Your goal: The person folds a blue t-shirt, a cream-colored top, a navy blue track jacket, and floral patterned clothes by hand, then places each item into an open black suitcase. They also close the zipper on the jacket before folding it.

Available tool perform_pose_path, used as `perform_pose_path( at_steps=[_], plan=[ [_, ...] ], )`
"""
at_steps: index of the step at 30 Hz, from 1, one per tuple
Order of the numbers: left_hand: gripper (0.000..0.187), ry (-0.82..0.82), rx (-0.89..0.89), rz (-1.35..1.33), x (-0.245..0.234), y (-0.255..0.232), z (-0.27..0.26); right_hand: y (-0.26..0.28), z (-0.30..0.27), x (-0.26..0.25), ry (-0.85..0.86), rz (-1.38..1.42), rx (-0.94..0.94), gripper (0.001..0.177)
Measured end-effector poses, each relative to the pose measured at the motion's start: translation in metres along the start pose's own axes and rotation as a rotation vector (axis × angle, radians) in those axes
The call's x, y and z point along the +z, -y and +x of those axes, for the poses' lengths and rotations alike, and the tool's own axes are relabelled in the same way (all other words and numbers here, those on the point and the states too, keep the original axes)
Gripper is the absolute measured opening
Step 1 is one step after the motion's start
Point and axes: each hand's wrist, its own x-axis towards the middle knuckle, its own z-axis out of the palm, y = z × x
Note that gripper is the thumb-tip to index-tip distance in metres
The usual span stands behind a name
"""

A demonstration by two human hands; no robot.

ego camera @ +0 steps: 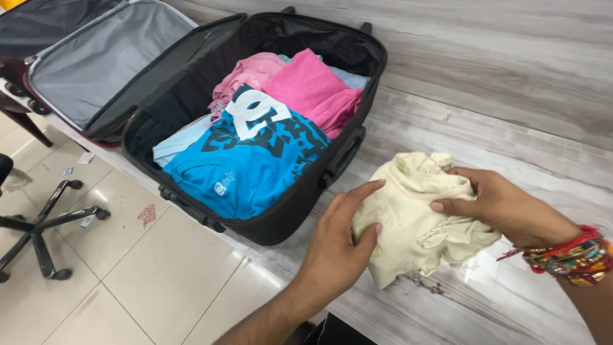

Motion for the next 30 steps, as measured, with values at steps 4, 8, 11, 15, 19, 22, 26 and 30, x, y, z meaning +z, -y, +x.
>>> perform_pose_path(
  at_steps=[4, 8, 11, 15, 19, 22, 26, 30],
  plan=[
    [0.058, -0.089, 0.04, 0.102, -0.06, -0.014, 0.016, 0.069, 0.014, 0.018, 0.064, -0.095, -0.215, 0.062],
    [0.062, -0.194, 0.093, 0.189, -0.128, -0.013, 0.047, 0.152, 0.039, 0.051, 0.013, -0.189, -0.37, 0.058],
    [0.063, -0.217, -0.002, -0.044, -0.179, -0.003, 0.071, 0.198, 0.068, 0.086, 0.104, -0.106, -0.516, 0.055],
    [0.072, -0.402, -0.154, 0.411, -0.239, 0.026, 0.077, 0.231, 0.128, 0.14, 0.185, -0.174, -0.592, 0.057],
    [0.085, -0.473, -0.187, 1.215, -0.25, 0.07, 0.074, 0.242, 0.197, 0.2, -0.086, -0.907, -0.877, 0.097],
    [0.123, -0.186, -0.197, 1.303, -0.244, 0.094, 0.074, 0.225, 0.233, 0.229, -0.069, -1.023, -1.232, 0.095],
    [0.12, 0.525, -0.662, 1.22, -0.239, 0.111, 0.088, 0.194, 0.276, 0.275, 0.272, -1.39, -0.922, 0.083],
    [0.112, 0.668, -0.715, 1.219, -0.238, 0.115, 0.097, 0.166, 0.296, 0.284, 0.325, -1.522, -0.828, 0.071]
  ],
)
